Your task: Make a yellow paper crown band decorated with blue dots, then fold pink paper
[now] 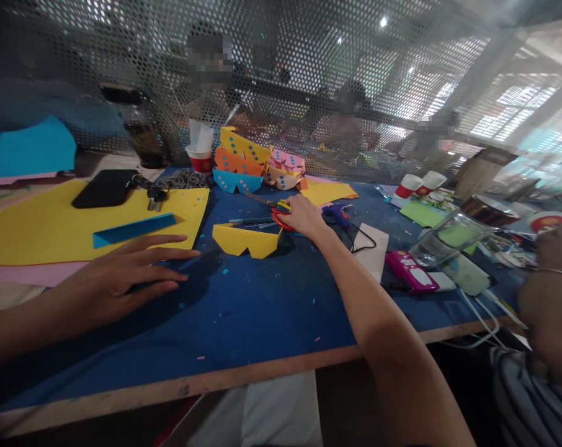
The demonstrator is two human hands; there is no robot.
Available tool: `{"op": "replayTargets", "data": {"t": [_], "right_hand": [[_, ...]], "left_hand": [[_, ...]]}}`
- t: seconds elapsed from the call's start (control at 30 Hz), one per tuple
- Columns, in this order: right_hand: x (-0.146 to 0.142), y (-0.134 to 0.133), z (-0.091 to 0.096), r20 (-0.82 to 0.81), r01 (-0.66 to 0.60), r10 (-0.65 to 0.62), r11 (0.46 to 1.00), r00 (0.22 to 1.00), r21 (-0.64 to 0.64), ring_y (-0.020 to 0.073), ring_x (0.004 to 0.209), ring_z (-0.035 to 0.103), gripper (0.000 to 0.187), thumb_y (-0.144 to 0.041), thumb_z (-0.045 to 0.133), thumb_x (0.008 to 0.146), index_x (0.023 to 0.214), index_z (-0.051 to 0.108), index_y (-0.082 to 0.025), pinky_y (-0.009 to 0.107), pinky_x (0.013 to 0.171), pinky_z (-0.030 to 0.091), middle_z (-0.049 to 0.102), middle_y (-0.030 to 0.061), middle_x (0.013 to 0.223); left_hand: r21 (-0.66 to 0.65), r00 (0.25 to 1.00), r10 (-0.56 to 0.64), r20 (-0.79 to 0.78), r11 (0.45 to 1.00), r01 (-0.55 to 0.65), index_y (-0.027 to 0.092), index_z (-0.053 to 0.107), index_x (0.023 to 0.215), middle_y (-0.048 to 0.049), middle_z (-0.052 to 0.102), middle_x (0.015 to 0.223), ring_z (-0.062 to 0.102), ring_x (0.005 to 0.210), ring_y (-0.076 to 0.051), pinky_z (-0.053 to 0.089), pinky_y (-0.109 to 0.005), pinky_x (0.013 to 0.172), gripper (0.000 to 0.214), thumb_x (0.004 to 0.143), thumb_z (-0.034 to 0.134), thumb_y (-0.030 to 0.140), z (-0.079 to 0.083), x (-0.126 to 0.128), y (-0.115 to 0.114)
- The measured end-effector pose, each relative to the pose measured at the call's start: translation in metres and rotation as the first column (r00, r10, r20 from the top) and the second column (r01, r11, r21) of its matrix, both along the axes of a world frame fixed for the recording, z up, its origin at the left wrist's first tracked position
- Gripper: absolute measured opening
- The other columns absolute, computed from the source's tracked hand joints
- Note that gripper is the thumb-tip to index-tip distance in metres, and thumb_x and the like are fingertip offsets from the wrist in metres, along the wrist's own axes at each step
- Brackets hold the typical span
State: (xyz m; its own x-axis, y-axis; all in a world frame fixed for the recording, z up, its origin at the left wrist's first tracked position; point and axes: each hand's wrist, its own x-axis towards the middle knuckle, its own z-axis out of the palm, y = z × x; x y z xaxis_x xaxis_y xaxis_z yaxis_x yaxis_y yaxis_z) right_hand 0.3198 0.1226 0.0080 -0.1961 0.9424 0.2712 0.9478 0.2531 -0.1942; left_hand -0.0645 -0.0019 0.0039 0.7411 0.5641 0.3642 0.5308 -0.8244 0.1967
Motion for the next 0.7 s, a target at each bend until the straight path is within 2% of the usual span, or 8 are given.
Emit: {"op": "replayTargets", "data": {"t": [0.1, 0.2, 0.27, 0.4, 0.5, 0.6, 0.7], "right_hand": [[0.001, 0.001, -0.002, 0.004, -0.006, 0.006, 1.000, 1.000, 0.002, 0.0320, 0.109, 0.064, 0.043, -0.047, 0.068, 0.090, 0.119, 0.074, -0.016, 0.041, 0.091, 0.047, 0.070, 0.0172, 0.120], [0.002, 0.002, -0.003, 0.007, -0.019, 0.019, 1.000, 1.000, 0.005, 0.0322, 0.110, 0.064, 0.043, -0.047, 0.068, 0.090, 0.119, 0.074, -0.016, 0.041, 0.094, 0.046, 0.071, 0.0171, 0.119], [0.002, 0.002, -0.003, 0.007, -0.026, 0.026, 1.000, 1.000, 0.007, 0.0325, 0.110, 0.064, 0.043, -0.047, 0.068, 0.090, 0.120, 0.074, -0.016, 0.042, 0.094, 0.046, 0.071, 0.0174, 0.118], [0.002, 0.001, -0.003, 0.002, -0.029, 0.029, 1.000, 1.000, 0.010, 0.0327, 0.110, 0.063, 0.042, -0.046, 0.066, 0.091, 0.120, 0.073, -0.017, 0.043, 0.095, 0.046, 0.070, 0.0172, 0.120], [0.002, 0.000, -0.002, 0.000, -0.026, 0.026, 1.000, 1.000, 0.009, 0.0333, 0.110, 0.064, 0.043, -0.047, 0.067, 0.090, 0.120, 0.073, -0.016, 0.044, 0.094, 0.046, 0.070, 0.0179, 0.118], [0.001, 0.000, -0.001, -0.003, -0.021, 0.021, 1.000, 1.000, 0.008, 0.0340, 0.109, 0.064, 0.042, -0.045, 0.068, 0.089, 0.119, 0.074, -0.016, 0.044, 0.093, 0.047, 0.070, 0.0184, 0.117], [0.000, 0.000, -0.001, -0.008, -0.021, 0.021, 1.000, 1.000, 0.008, 0.0341, 0.110, 0.064, 0.039, -0.044, 0.068, 0.089, 0.117, 0.074, -0.017, 0.044, 0.092, 0.047, 0.070, 0.0180, 0.116]], "left_hand": [[0.002, 1.000, 0.012, 0.012, 1.000, -0.012, 0.034, 0.076, 0.117, 0.0009, 0.067, 0.147, 0.046, 0.149, -0.027, 0.043, -0.054, 0.119, 0.023, 0.104, 0.058, 0.033, 0.002, -0.001, 0.000], [-0.031, 0.997, 0.037, -0.070, 0.999, -0.039, 0.035, 0.075, 0.123, 0.0029, 0.064, 0.151, 0.044, 0.150, -0.029, 0.041, -0.057, 0.121, 0.025, 0.103, 0.060, 0.033, 0.004, 0.000, -0.002], [-0.045, 0.997, 0.040, -0.071, 0.998, -0.044, 0.033, 0.078, 0.115, 0.0033, 0.067, 0.147, 0.046, 0.148, -0.028, 0.042, -0.056, 0.120, 0.022, 0.104, 0.059, 0.031, 0.006, 0.000, -0.003], [-0.031, 0.995, 0.073, 0.073, 0.997, -0.071, 0.026, 0.076, 0.099, -0.0008, 0.075, 0.132, 0.055, 0.139, -0.024, 0.048, -0.051, 0.115, 0.023, 0.105, 0.054, 0.030, 0.011, 0.000, -0.003], [0.007, 0.986, 0.142, 0.093, 0.990, -0.143, 0.025, 0.075, 0.110, -0.0028, 0.075, 0.132, 0.054, 0.140, -0.025, 0.044, -0.052, 0.119, 0.022, 0.106, 0.054, 0.032, 0.010, -0.001, 0.003], [0.034, 0.985, 0.172, -0.025, 0.985, -0.171, 0.024, 0.069, 0.131, -0.0044, 0.064, 0.150, 0.041, 0.151, -0.028, 0.036, -0.055, 0.124, 0.030, 0.106, 0.053, 0.032, 0.002, -0.005, 0.012], [0.047, 0.964, 0.225, -0.142, 0.974, -0.220, 0.026, 0.065, 0.139, -0.0035, 0.056, 0.159, 0.032, 0.156, -0.032, 0.030, -0.058, 0.126, 0.037, 0.106, 0.053, 0.037, -0.007, -0.011, 0.020]]}}
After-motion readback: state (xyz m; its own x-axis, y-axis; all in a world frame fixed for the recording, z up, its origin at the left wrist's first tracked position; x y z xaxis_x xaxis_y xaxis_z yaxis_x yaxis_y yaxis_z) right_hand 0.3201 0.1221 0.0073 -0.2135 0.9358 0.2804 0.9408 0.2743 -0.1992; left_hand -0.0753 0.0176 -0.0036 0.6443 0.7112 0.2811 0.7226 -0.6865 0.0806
